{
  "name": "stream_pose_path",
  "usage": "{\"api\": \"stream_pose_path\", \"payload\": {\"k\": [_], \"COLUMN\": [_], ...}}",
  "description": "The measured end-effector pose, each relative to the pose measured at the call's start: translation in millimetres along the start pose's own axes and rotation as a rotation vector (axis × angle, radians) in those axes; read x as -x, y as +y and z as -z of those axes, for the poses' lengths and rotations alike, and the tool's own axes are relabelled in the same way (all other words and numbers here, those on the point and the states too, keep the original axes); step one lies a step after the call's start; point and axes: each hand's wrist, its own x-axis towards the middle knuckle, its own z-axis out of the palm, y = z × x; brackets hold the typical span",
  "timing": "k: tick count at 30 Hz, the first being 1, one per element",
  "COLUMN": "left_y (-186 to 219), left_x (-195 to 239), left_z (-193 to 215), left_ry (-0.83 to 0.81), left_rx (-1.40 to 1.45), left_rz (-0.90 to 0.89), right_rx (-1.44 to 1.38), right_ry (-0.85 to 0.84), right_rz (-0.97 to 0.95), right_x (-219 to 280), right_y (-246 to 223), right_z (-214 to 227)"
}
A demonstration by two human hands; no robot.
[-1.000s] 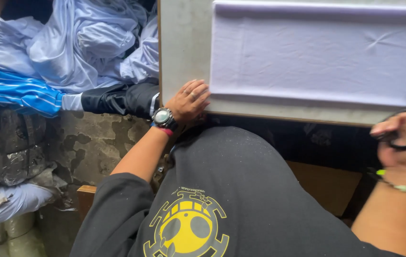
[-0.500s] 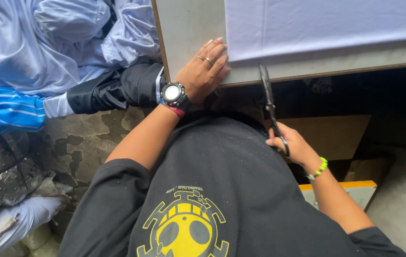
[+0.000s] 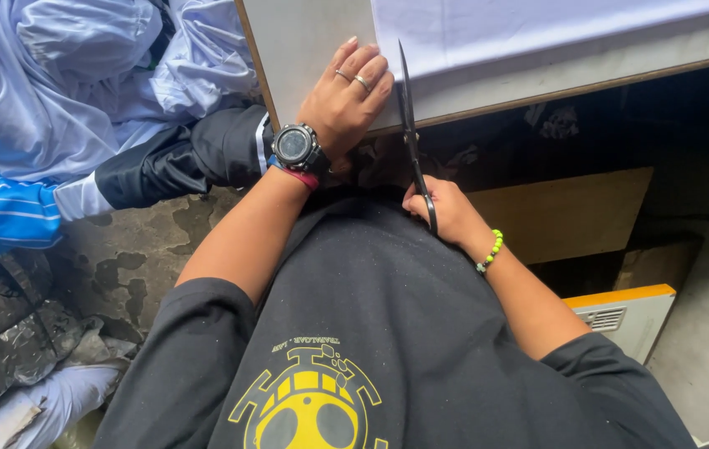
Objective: Cutting long, thin strips of white fabric from a larger folded piece using large scissors.
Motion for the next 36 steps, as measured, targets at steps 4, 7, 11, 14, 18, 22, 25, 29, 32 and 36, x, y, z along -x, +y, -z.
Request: {"api": "stream_pose_path", "payload": {"k": [4, 7, 11, 14, 18, 22, 25, 29, 32, 36], "left_y": [-1, -2, -2, -1, -2, -2, -1, -3, -1, 0], "left_x": [0, 0, -1, -1, 1, 0, 0, -1, 0, -2], "left_z": [1, -1, 1, 1, -1, 1, 2, 2, 3, 3], "left_ry": [0.033, 0.027, 0.020, 0.021, 0.011, -0.008, -0.008, 0.010, 0.006, 0.018], "left_rx": [0.010, 0.025, 0.024, 0.025, 0.032, 0.032, 0.028, 0.031, 0.058, 0.046], "left_rz": [-0.018, -0.022, -0.020, -0.016, -0.017, -0.029, -0.026, -0.033, -0.028, -0.017], "right_rx": [0.003, 0.023, 0.011, -0.033, -0.067, -0.075, -0.087, -0.081, -0.051, -0.070], "right_ry": [-0.001, 0.005, 0.009, 0.015, 0.083, 0.154, 0.138, 0.066, 0.064, 0.089], "right_rz": [-0.015, -0.003, 0.022, 0.039, 0.111, 0.170, 0.174, 0.095, 0.060, 0.120], "right_x": [-2, -6, -9, -11, -10, -8, -5, -8, -12, -20], "right_y": [-3, 1, 1, 6, 11, 14, 10, -3, -12, -10], "right_z": [-3, -4, -4, -6, -8, -11, -9, 0, 3, 3]}}
